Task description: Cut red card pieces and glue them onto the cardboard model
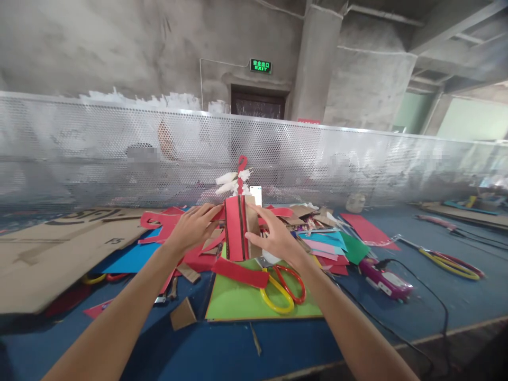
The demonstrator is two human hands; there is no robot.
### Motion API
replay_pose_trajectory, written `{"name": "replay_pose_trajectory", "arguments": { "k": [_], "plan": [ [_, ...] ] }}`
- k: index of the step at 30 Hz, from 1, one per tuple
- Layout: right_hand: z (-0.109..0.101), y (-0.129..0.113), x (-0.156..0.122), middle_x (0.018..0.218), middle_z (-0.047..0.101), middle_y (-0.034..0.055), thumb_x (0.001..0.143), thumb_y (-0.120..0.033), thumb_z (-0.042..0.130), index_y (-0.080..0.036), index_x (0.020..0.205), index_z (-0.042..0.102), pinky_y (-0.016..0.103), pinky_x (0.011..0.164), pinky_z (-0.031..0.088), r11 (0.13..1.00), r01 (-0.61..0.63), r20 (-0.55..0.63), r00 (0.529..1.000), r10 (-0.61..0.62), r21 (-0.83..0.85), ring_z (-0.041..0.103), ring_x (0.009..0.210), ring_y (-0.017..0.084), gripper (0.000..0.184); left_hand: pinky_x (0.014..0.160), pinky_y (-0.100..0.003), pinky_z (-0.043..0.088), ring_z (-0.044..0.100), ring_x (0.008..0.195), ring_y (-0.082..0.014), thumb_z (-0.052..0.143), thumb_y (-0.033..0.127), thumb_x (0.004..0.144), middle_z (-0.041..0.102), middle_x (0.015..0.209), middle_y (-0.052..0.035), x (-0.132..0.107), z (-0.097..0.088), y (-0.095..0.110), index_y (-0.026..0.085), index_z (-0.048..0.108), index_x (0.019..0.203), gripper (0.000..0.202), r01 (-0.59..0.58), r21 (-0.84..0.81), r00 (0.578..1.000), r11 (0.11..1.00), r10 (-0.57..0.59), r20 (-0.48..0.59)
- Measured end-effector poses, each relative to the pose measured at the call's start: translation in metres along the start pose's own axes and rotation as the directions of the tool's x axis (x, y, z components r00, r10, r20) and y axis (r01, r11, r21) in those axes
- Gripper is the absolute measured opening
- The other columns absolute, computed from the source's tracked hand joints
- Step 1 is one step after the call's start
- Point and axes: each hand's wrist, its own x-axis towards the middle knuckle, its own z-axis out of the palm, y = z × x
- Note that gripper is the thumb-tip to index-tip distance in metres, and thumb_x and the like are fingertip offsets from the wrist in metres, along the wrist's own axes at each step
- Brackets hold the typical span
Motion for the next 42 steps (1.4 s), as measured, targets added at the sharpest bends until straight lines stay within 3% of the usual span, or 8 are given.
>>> {"name": "replay_pose_trajectory", "arguments": {
  "k": [6, 14, 21, 28, 36, 42],
  "plan": [
    [0.0, -0.003, -0.001, 0.152, 0.048, 0.0064, 0.089, -0.038, 0.069, -0.038, 0.153, 0.043, 0.053, 0.115, 0.04, 0.999, -0.038, 0.028, 0.999, 0.038, -0.023, 0.045, 0.141, 0.028, 0.069, 0.1, -0.042, 0.048, 0.067, 0.113, -0.0274, 0.047, 0.03, 0.1, 0.067, 0.13, -0.0114, -0.004, 0.006, -0.004, 0.021, 0.052, 0.14, 0.041, 0.019, -0.034, 1.0, 0.999, -0.018, 0.011],
    [0.005, -0.002, -0.002, 0.16, 0.04, 0.0083, 0.089, -0.041, 0.068, -0.04, 0.155, 0.039, 0.061, 0.115, 0.037, 0.992, -0.067, 0.036, 0.997, 0.071, -0.109, 0.033, 0.15, 0.033, 0.072, 0.099, -0.043, 0.051, 0.066, 0.115, -0.0281, 0.046, 0.027, 0.099, 0.068, 0.128, -0.0127, -0.004, 0.006, -0.003, 0.021, 0.055, 0.139, 0.042, 0.04, -0.062, 0.999, 0.997, -0.04, -0.006],
    [0.019, -0.006, -0.002, 0.158, 0.042, 0.009, 0.089, -0.037, 0.07, -0.039, 0.152, 0.046, 0.06, 0.117, 0.036, 0.982, 0.024, -0.023, 0.999, -0.028, -0.189, 0.038, 0.147, 0.033, 0.067, 0.099, -0.043, 0.048, 0.063, 0.116, -0.0282, 0.045, 0.033, 0.101, 0.066, 0.129, -0.0134, -0.012, 0.012, -0.012, 0.022, 0.053, 0.138, 0.04, 0.075, -0.106, 0.996, 0.992, -0.08, -0.05],
    [0.032, -0.021, -0.005, 0.154, 0.039, 0.01, 0.091, -0.047, 0.069, -0.041, 0.149, 0.049, 0.058, 0.115, 0.042, 0.962, 0.093, -0.162, 0.977, -0.137, -0.256, 0.042, 0.141, 0.035, 0.062, 0.097, -0.041, 0.047, 0.062, 0.112, -0.0267, 0.044, 0.032, 0.102, 0.064, 0.127, -0.0152, -0.016, 0.011, -0.016, 0.018, 0.053, 0.134, 0.036, 0.062, -0.141, 0.99, 0.988, -0.078, -0.114],
    [0.028, -0.028, -0.003, 0.151, 0.039, 0.0091, 0.099, -0.034, 0.056, -0.043, 0.151, 0.046, 0.057, 0.115, 0.041, 0.95, 0.084, -0.209, 0.966, -0.152, -0.3, 0.043, 0.137, 0.033, 0.055, 0.094, -0.039, 0.047, 0.063, 0.11, -0.0277, 0.045, 0.032, 0.102, 0.066, 0.124, -0.0138, -0.008, 0.0, -0.006, 0.02, 0.053, 0.135, 0.036, 0.042, -0.052, 0.985, 0.998, -0.05, -0.167],
    [0.024, -0.021, -0.004, 0.156, 0.037, 0.0068, 0.097, -0.037, 0.06, -0.04, 0.149, 0.05, 0.057, 0.118, 0.036, 0.965, 0.073, -0.186, 0.975, -0.122, -0.253, 0.039, 0.142, 0.031, 0.053, 0.091, -0.04, 0.048, 0.064, 0.106, -0.0287, 0.043, 0.035, 0.103, 0.067, 0.121, -0.0138, -0.006, 0.001, -0.006, 0.018, 0.055, 0.133, 0.036, 0.045, -0.038, 0.985, 0.998, -0.05, -0.168]
  ]
}}
